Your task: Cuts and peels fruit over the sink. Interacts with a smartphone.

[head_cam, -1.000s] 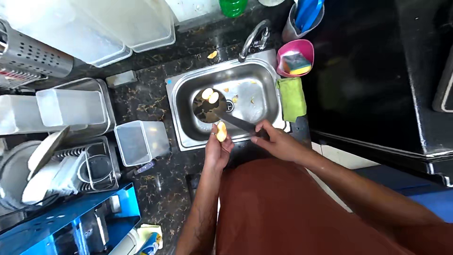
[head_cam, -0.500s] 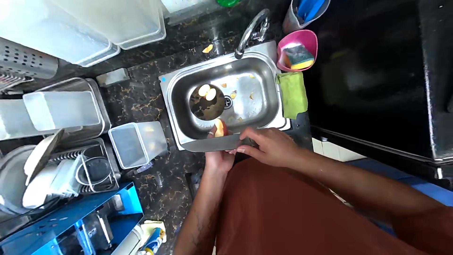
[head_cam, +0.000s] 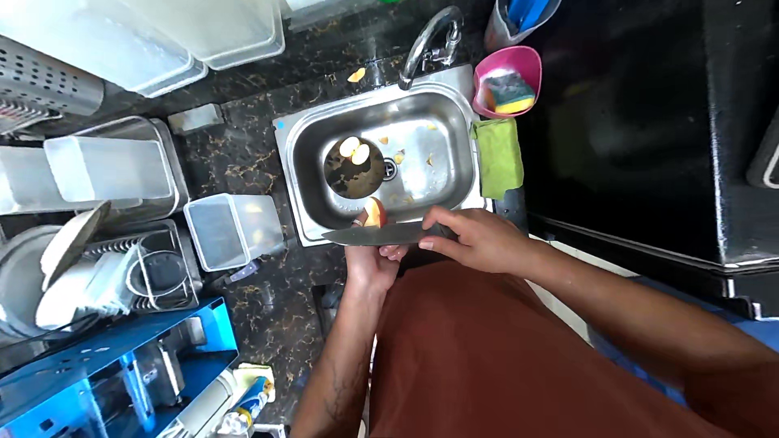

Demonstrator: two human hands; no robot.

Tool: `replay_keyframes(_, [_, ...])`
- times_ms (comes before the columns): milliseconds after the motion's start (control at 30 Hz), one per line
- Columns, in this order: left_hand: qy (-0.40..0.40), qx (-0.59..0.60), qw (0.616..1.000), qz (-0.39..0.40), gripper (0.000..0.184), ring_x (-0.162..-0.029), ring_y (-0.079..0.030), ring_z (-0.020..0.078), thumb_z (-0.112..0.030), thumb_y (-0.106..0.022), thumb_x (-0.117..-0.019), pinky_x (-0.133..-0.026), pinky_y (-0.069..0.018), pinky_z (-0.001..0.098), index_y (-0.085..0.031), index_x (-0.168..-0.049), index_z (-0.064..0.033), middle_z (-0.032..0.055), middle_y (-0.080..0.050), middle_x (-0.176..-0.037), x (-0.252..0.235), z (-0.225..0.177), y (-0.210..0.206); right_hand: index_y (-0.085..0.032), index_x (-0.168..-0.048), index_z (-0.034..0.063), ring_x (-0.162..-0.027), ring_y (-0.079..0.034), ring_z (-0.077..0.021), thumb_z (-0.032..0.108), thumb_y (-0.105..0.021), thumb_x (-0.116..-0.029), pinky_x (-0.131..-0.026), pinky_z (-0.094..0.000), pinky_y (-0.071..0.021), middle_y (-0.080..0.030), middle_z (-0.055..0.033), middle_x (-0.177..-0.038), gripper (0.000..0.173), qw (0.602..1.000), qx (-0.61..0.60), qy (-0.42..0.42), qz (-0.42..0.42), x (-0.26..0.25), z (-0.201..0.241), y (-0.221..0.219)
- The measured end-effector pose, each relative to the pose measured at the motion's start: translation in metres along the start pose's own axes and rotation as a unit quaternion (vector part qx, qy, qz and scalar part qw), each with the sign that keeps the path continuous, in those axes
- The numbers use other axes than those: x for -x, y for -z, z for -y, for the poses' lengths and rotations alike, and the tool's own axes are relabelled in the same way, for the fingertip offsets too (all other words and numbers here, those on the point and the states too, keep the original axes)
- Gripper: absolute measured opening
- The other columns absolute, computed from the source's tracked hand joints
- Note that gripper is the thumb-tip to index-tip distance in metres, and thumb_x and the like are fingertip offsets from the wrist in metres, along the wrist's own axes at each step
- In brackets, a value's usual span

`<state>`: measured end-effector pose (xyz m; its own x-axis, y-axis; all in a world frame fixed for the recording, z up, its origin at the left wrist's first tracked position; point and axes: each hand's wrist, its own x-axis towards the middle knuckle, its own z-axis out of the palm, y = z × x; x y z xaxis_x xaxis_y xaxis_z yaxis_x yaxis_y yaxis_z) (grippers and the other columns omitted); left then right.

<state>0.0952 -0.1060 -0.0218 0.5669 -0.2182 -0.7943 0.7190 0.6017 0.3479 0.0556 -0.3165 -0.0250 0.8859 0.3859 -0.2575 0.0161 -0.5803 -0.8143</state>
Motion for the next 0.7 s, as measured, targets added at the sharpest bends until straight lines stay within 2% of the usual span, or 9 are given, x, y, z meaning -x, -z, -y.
replay_keyframes(167, [-0.011,-0.011,1.000,-0.010,0.057,-0.038,-0.039,0.0084,-0.051,-0.024,-0.1081,-0.039,-0.0359,0.0221,-0.055,-0.079,-0.0132,-0.0022,-0.039,-0.049,0.005,-0.006,0.004,-0.065,-0.112,0.0228,-0.058,-0.059,-0.0142,0.064,-0.047,-0.1014,-0.052,-0.0405,-0.0504,-0.057,0.0034,-0.065,0.047,1.000,0.007,-0.006,-0.016,0.007,-0.008,0.002])
replay_keyframes(333, [0.003,-0.002,1.000,-0.009,0.056,-0.038,-0.039,0.0079,-0.050,-0.024,-0.1076,-0.040,-0.0358,0.0219,-0.055,-0.079,-0.0128,-0.0026,-0.038,-0.048,0.008,-0.001,0.005,-0.066,-0.112,0.0232,-0.060,-0.061,-0.0146,0.063,-0.050,-0.1009,-0.054,-0.0420,-0.0514,-0.060,0.0034,-0.067,0.044,1.000,0.017,-0.002,-0.025,0.007,-0.007,-0.001])
replay_keyframes(433, [0.004,0.005,1.000,-0.031,0.058,-0.038,-0.038,0.0078,-0.053,-0.022,-0.1076,-0.039,-0.0365,0.0224,-0.053,-0.076,-0.0147,-0.0038,-0.037,-0.049,0.011,-0.007,0.007,-0.068,-0.111,0.0228,-0.062,-0.062,-0.0154,0.063,-0.052,-0.0994,-0.056,-0.0438,-0.0523,-0.062,0.0031,-0.069,0.045,0.999,0.028,-0.012,-0.045,0.010,-0.015,0.000])
replay_keyframes(567, [0.002,0.028,0.999,-0.019,0.063,-0.038,-0.037,0.0074,-0.058,-0.017,-0.1062,-0.040,-0.0354,0.0219,-0.054,-0.076,-0.0151,-0.0042,-0.037,-0.049,0.011,-0.008,0.008,-0.068,-0.111,0.0210,-0.063,-0.063,-0.0152,0.061,-0.056,-0.0985,-0.057,-0.0429,-0.0526,-0.064,0.0024,-0.072,0.043,0.996,0.037,-0.003,-0.078,0.006,-0.013,-0.008])
replay_keyframes(700, [-0.001,0.014,1.000,-0.011,0.062,-0.038,-0.037,0.0072,-0.055,-0.018,-0.1070,-0.039,-0.0351,0.0215,-0.055,-0.079,-0.0146,-0.0041,-0.038,-0.050,0.010,-0.011,0.013,-0.067,-0.112,0.0232,-0.062,-0.062,-0.0144,0.061,-0.056,-0.0984,-0.056,-0.0422,-0.0521,-0.063,0.0036,-0.071,0.042,0.998,0.036,-0.012,-0.050,0.001,-0.012,-0.005])
